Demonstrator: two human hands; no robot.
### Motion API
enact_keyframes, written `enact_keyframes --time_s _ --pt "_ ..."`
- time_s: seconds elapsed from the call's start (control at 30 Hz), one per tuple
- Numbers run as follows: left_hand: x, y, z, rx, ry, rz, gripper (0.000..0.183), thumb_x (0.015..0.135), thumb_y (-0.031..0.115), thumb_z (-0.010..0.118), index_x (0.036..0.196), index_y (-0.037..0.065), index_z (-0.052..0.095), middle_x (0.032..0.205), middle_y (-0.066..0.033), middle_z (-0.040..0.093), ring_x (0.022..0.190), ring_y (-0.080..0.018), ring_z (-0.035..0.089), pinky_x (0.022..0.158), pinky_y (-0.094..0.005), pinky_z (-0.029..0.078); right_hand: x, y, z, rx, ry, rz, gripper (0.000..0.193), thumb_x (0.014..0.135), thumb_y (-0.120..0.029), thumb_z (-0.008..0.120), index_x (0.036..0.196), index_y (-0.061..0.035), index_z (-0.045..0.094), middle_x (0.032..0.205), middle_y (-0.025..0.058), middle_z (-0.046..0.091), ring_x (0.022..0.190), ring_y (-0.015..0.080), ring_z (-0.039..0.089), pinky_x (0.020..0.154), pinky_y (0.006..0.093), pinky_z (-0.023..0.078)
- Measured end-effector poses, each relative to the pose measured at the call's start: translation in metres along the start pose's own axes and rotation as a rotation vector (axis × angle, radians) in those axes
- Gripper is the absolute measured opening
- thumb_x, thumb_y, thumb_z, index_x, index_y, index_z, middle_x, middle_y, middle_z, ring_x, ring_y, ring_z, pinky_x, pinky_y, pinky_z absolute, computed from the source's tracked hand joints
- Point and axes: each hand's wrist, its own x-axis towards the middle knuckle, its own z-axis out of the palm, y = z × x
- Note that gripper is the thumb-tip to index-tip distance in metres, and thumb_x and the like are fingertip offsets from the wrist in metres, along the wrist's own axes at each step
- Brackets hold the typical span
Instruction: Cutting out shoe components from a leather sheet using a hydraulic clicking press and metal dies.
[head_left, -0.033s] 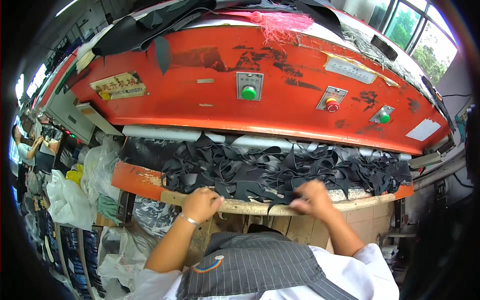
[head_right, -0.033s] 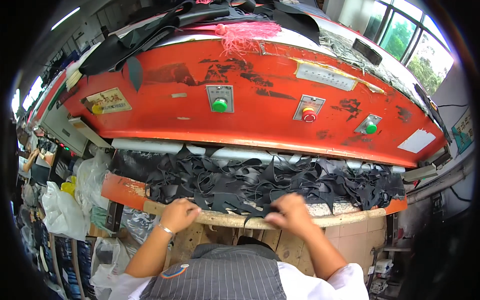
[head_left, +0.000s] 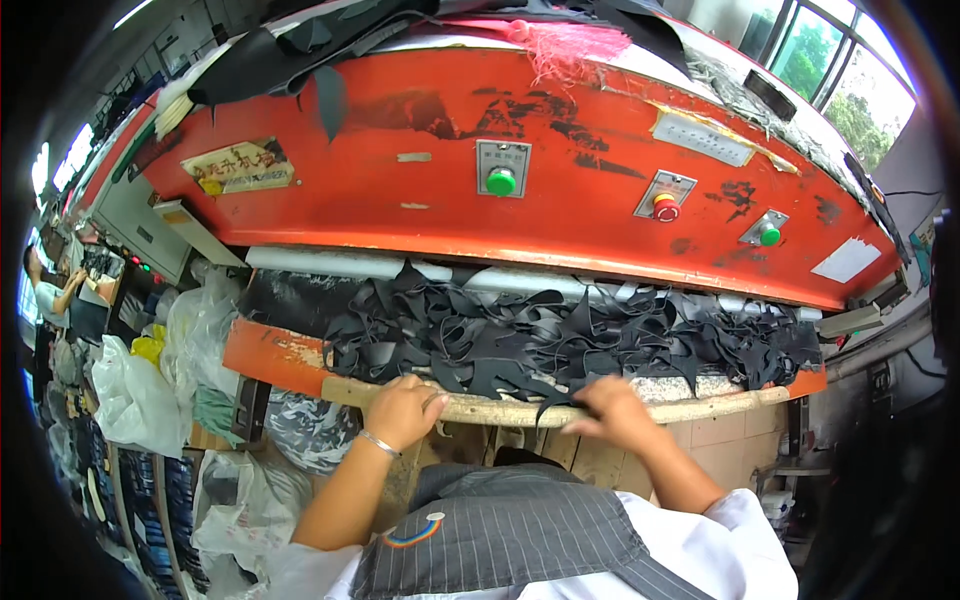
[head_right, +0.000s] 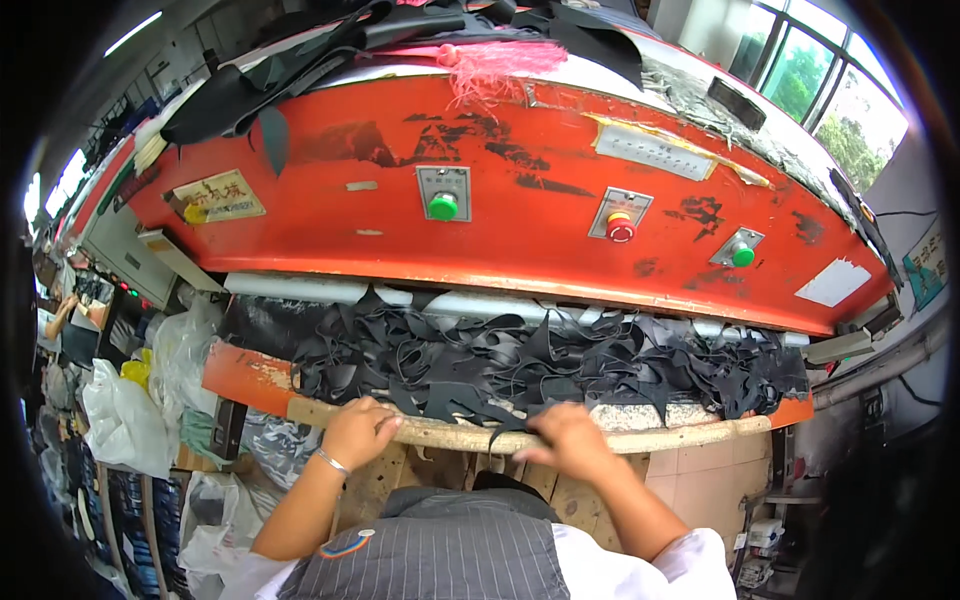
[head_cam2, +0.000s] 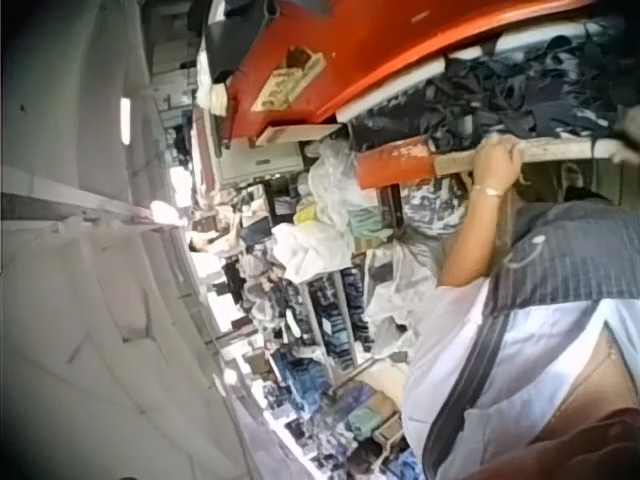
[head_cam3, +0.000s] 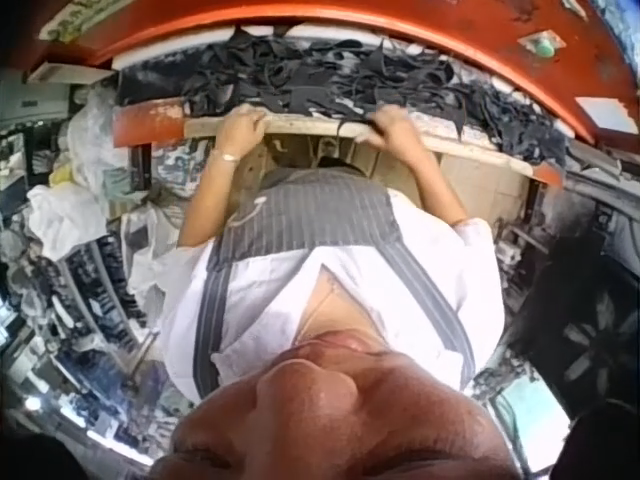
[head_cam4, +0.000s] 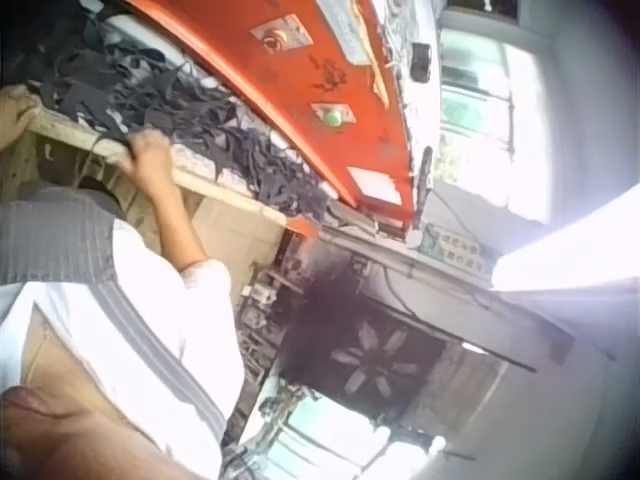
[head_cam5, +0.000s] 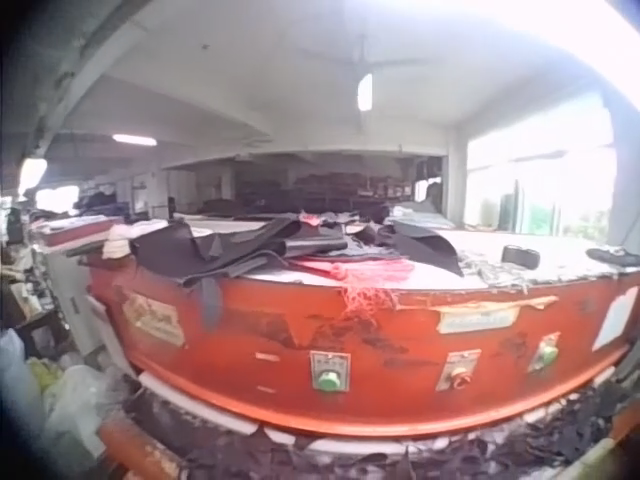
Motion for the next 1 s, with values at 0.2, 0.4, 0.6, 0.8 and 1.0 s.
enact_keyframes --time_s 0.2,0.4,0.6,0.8,1.0 --pt "-0.006 0.004 0.015 0.034 0.175 -0.057 0.024 0.078 0.027 0.068 0.076 0.002 0.068 0.082 -0.0134 0.057 0.083 -0.034 0.055 0.079 -0.0434 0.044 0.006 -0.043 0.032 -0.207 0.047 0.16 0.047 0.06 -0.017 0.082 0.102 -0.0063 0.063 0.092 0.0109 0.056 0.09 0.0287 0.056 0.079 0.0372 0.048" --pt "0.003 -0.005 0.006 0.029 0.041 -0.105 0.03 0.078 0.036 0.068 0.075 0.006 0.07 0.079 -0.0113 0.059 0.082 -0.0319 0.057 0.077 -0.0418 0.044 0.029 -0.04 0.003 -0.252 -0.317 0.091 0.043 0.067 -0.025 0.079 0.104 -0.0073 0.064 0.096 0.0114 0.061 0.092 0.0303 0.062 0.077 0.0392 0.052" --pt "0.058 -0.01 -0.046 -0.247 -0.1 -0.187 0.026 0.081 0.035 0.07 0.075 0.01 0.073 0.074 -0.0096 0.064 0.076 -0.0291 0.063 0.068 -0.0397 0.05 0.177 -0.013 -0.067 -0.328 -0.258 -0.417 0.026 0.077 -0.019 0.062 0.099 -0.0063 0.066 0.081 0.0108 0.062 0.076 0.0295 0.064 0.07 0.0409 0.052" --pt "0.134 -0.116 0.011 -0.049 0.31 -0.41 0.033 0.083 0.031 0.067 0.095 0.0 0.067 0.096 -0.0176 0.068 0.094 -0.0348 0.063 0.081 -0.0425 0.05 0.369 -0.005 0.03 -0.454 0.025 -1.171 0.021 0.076 -0.018 0.057 0.09 -0.0081 0.069 0.105 0.0094 0.064 0.113 0.0293 0.058 0.098 0.0386 0.044" --pt "0.179 -0.138 0.018 -0.005 0.086 -0.53 0.026 0.081 0.031 0.07 0.085 0.006 0.067 0.087 -0.0155 0.069 0.084 -0.0354 0.066 0.073 -0.0454 0.052 0.414 0.017 0.049 -0.451 -0.297 -1.219 0.013 0.074 -0.017 0.058 0.067 -0.0085 0.065 0.081 0.006 0.063 0.093 0.0273 0.062 0.1 0.0398 0.046"
